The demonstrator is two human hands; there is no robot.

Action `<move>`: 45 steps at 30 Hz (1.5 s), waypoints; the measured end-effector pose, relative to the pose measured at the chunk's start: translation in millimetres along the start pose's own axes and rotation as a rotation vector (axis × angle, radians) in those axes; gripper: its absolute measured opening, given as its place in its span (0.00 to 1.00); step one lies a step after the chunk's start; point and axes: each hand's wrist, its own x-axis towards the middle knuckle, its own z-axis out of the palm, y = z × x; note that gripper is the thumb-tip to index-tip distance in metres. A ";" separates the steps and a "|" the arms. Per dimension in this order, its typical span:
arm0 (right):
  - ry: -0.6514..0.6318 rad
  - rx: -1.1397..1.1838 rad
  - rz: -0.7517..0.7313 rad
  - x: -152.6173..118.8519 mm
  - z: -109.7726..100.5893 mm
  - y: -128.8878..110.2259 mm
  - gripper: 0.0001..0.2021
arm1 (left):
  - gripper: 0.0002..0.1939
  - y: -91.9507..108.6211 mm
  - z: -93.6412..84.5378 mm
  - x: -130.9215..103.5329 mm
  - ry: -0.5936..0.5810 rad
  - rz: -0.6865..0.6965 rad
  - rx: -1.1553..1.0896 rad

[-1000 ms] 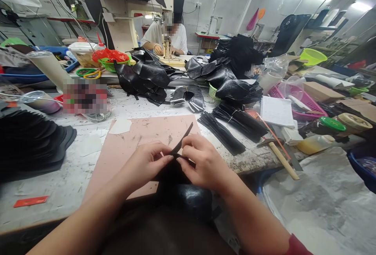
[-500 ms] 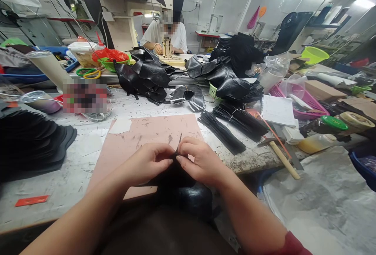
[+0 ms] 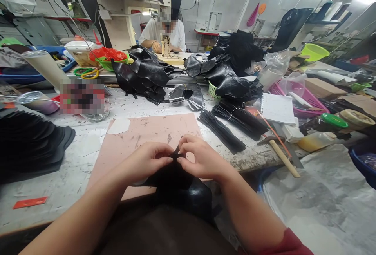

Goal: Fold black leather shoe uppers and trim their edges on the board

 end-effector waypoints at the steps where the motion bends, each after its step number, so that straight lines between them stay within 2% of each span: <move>1: -0.005 -0.004 0.006 0.5 0.9 0.2 0.06 | 0.11 0.0 -0.3 0.2 -0.009 -0.002 0.009; 6: -0.041 -0.022 -0.006 1.7 4.8 -0.9 0.08 | 0.11 -1.3 -2.3 4.0 -0.053 0.024 0.029; 9: -0.041 -0.041 0.006 1.3 5.9 -0.9 0.07 | 0.11 -3.7 -3.1 7.3 -0.003 0.054 0.077; 12: -0.022 -0.035 0.044 0.8 6.4 0.1 0.06 | 0.11 -7.1 -2.0 8.7 0.018 0.014 0.086; 24: 0.019 0.056 0.085 4.2 13.2 4.6 0.07 | 0.08 -8.6 -3.1 6.1 -0.087 -0.008 0.058; 37: -0.022 -0.044 0.132 6.5 15.4 0.7 0.09 | 0.06 -9.6 -2.2 6.2 -0.132 0.027 0.104; 41: 0.074 -0.045 0.215 8.7 18.9 1.0 0.09 | 0.04 -12.1 -4.4 6.2 -0.116 0.039 0.027; 45: 0.234 0.060 0.145 13.2 26.8 1.3 0.09 | 0.06 -12.6 -4.2 5.2 -0.040 0.029 -0.180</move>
